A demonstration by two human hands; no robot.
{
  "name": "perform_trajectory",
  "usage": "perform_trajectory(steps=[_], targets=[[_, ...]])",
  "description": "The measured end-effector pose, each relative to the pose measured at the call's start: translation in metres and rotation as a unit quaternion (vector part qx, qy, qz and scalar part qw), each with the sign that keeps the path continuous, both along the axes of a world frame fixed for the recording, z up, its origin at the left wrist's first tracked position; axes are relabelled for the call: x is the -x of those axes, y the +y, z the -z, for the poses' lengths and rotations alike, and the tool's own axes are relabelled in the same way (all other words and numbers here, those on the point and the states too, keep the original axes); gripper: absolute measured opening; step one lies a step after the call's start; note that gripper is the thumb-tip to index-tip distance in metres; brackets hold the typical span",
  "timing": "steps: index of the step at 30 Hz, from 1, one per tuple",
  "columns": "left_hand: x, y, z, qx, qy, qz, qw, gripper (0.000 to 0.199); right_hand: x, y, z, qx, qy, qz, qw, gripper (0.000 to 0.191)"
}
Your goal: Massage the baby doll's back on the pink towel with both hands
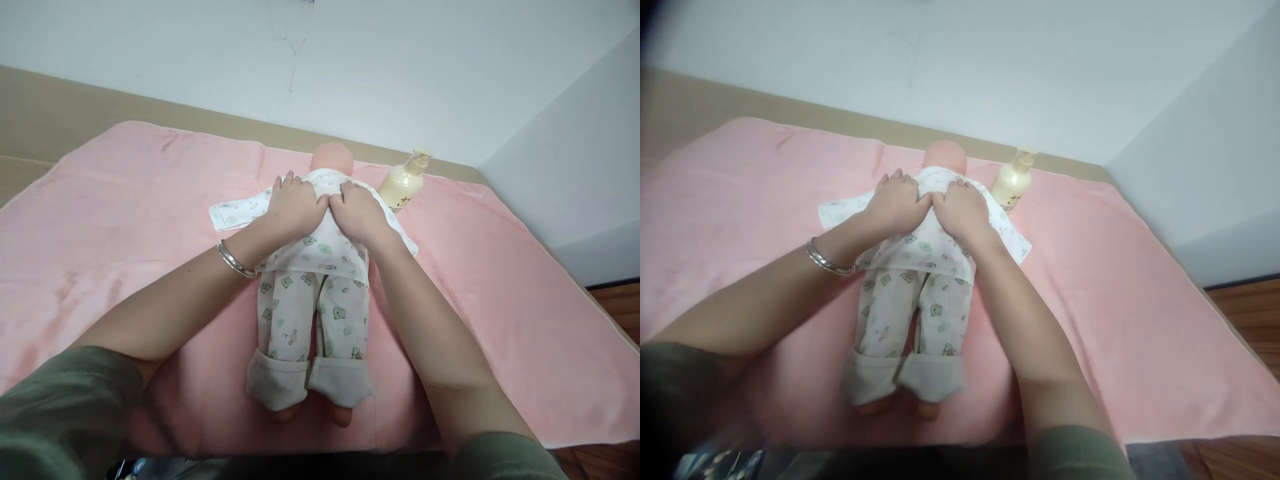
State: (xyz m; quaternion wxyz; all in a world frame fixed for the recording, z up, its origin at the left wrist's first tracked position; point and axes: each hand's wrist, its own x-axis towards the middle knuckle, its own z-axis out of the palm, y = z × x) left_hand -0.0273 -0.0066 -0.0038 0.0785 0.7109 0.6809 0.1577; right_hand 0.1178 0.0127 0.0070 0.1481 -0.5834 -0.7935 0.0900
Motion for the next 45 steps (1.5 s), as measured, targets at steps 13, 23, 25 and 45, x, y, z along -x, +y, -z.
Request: perform_trajectory(steps=[13, 23, 25, 45], targets=[[0.006, 0.010, 0.002, 0.010, -0.051, 0.000, 0.999, 0.062, 0.005, -0.021, -0.019, 0.012, -0.101, 0.003, 0.995, 0.046], [-0.004, -0.009, -0.015, 0.011, -0.013, 0.008, 1.000, 0.063, -0.010, 0.006, -0.003, 0.009, -0.024, -0.034, 0.999, 0.061], [-0.007, -0.012, -0.016, 0.004, -0.002, 0.013, 1.000, 0.067, -0.012, 0.014, 0.001, 0.006, -0.008, -0.042, 0.999, 0.062], [-0.001, -0.006, -0.009, 0.007, -0.060, -0.020, 0.998, 0.065, -0.005, 0.007, 0.000, 0.002, 0.008, -0.013, 1.000, 0.066]])
